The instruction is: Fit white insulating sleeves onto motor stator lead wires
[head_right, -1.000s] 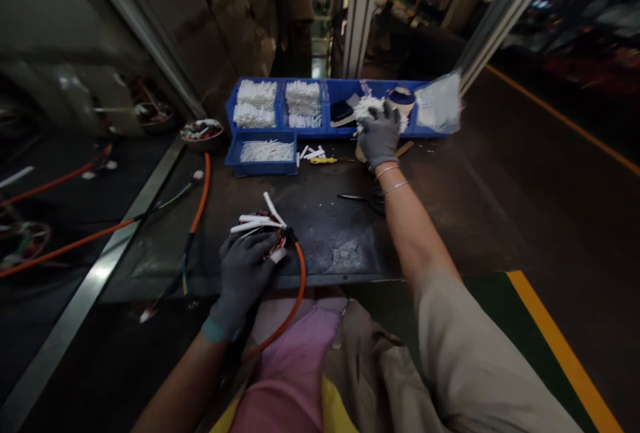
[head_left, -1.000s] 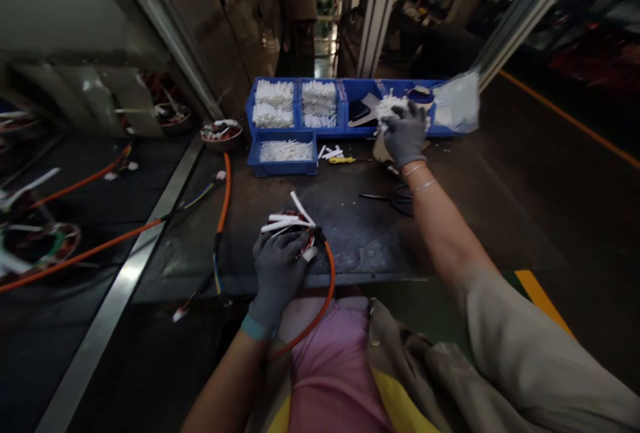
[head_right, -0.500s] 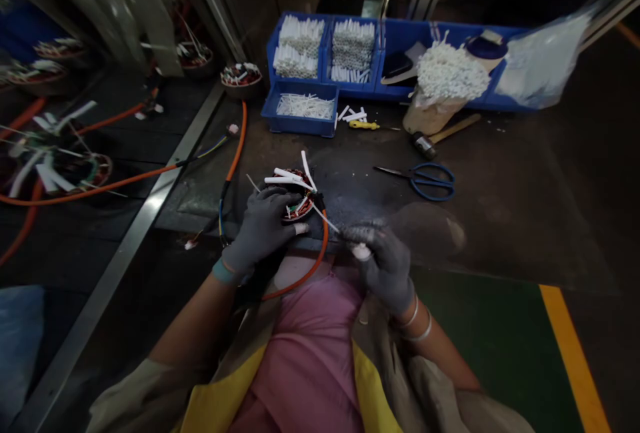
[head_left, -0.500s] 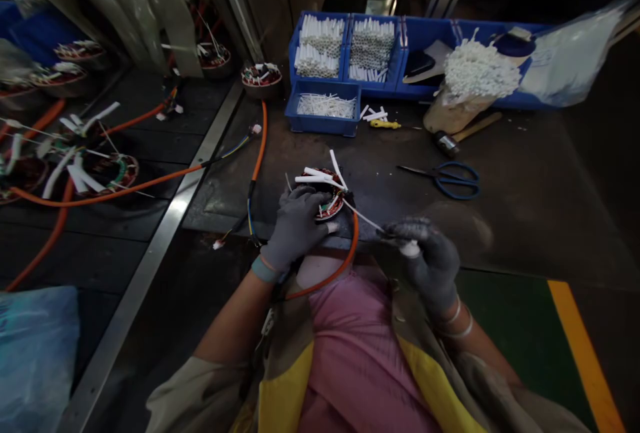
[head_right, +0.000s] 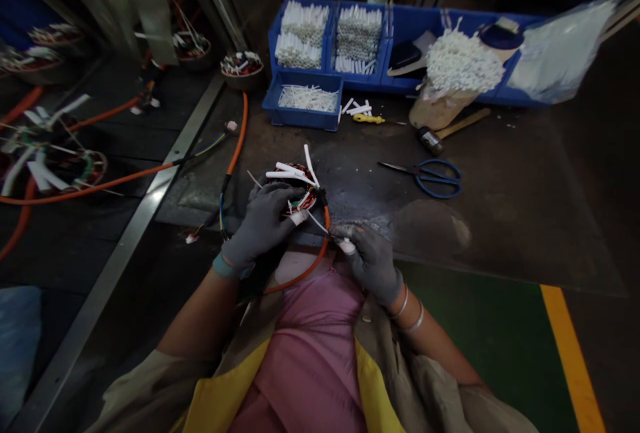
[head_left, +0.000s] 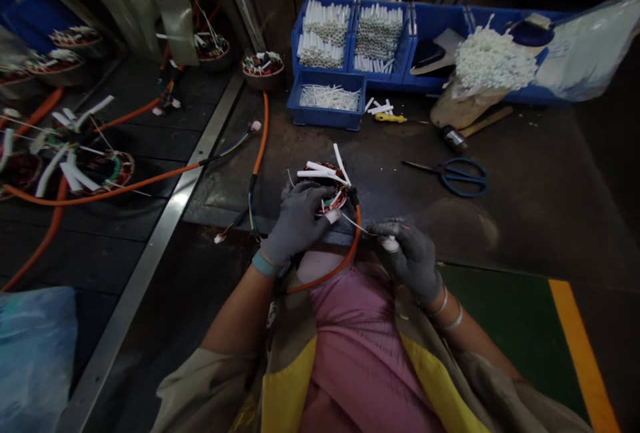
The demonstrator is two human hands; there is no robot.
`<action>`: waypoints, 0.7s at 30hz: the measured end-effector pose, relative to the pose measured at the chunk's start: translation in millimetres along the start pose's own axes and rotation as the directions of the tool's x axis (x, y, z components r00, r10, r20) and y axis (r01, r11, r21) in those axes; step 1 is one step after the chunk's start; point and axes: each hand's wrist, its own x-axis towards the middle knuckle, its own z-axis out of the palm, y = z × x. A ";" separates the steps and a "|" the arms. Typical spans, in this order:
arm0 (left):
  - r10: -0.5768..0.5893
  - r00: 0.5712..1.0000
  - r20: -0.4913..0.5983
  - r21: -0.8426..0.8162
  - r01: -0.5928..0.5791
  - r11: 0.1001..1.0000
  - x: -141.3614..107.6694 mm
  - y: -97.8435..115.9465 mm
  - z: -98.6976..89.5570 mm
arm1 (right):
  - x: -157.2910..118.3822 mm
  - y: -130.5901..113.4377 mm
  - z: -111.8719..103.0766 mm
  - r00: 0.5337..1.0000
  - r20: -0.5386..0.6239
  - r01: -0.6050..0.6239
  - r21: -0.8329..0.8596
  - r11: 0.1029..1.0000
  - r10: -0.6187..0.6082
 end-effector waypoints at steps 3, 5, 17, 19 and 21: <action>-0.041 0.999 -0.012 -0.028 0.040 0.999 2.5 4.5 -0.4 | 15.8 6.3 21.2 0.997 0.081 -0.014 -0.012 1.000 0.015; -0.099 0.992 -0.073 -0.020 0.098 0.995 5.2 8.1 3.5 | 28.8 7.4 32.8 0.995 0.095 -0.033 -0.033 0.999 0.036; -0.065 0.954 -0.293 -0.006 0.067 0.998 6.1 9.3 13.2 | 57.5 -2.4 39.9 0.991 -0.015 -0.130 -0.093 0.987 0.129; -0.068 0.959 -0.275 0.003 0.071 0.997 6.5 9.6 12.5 | 57.5 -3.0 42.0 0.992 -0.010 -0.123 -0.099 0.987 0.123; -0.076 0.966 -0.247 0.011 0.082 0.997 7.1 10.5 12.1 | 58.4 -3.4 43.9 0.993 0.000 -0.117 -0.109 0.987 0.118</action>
